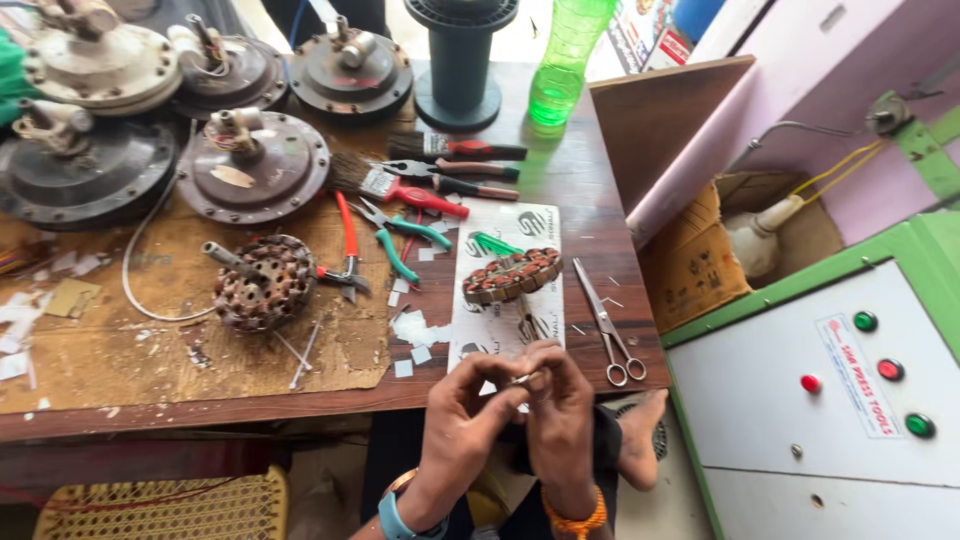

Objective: The person inserts small white insulating pieces into the slots of a motor stator using a pair of scissors and a green-handled screwdriver. They repeatedly pick up the pieces, position them, and push them into place while seated at a workbench.

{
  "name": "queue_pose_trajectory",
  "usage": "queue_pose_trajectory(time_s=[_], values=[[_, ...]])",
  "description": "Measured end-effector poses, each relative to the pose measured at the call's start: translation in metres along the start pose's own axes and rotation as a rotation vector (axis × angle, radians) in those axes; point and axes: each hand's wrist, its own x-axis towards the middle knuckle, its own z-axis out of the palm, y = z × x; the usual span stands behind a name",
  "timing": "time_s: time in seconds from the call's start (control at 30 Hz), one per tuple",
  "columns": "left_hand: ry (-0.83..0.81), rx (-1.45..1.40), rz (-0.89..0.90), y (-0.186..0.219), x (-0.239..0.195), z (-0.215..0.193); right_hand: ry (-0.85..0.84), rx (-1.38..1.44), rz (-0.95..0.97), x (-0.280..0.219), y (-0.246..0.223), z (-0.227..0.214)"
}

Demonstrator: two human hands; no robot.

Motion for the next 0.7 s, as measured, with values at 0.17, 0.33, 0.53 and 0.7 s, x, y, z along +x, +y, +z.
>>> queue_pose_trajectory(time_s=[0.17,0.33,0.53,0.7], values=[[0.046,0.44,0.317,0.008,0.004,0.0,0.036,-0.208,-0.171,-0.012,-0.003,-0.002],[-0.094,0.657,0.46,0.025,0.001,0.007,0.15,-0.617,-0.25,-0.015,0.002,-0.025],[-0.058,0.357,0.125,0.022,0.004,-0.004,0.031,-0.348,-0.179,-0.016,0.004,-0.018],[-0.047,0.494,0.227,0.019,-0.003,-0.015,0.126,-0.516,-0.343,-0.012,0.008,-0.011]])
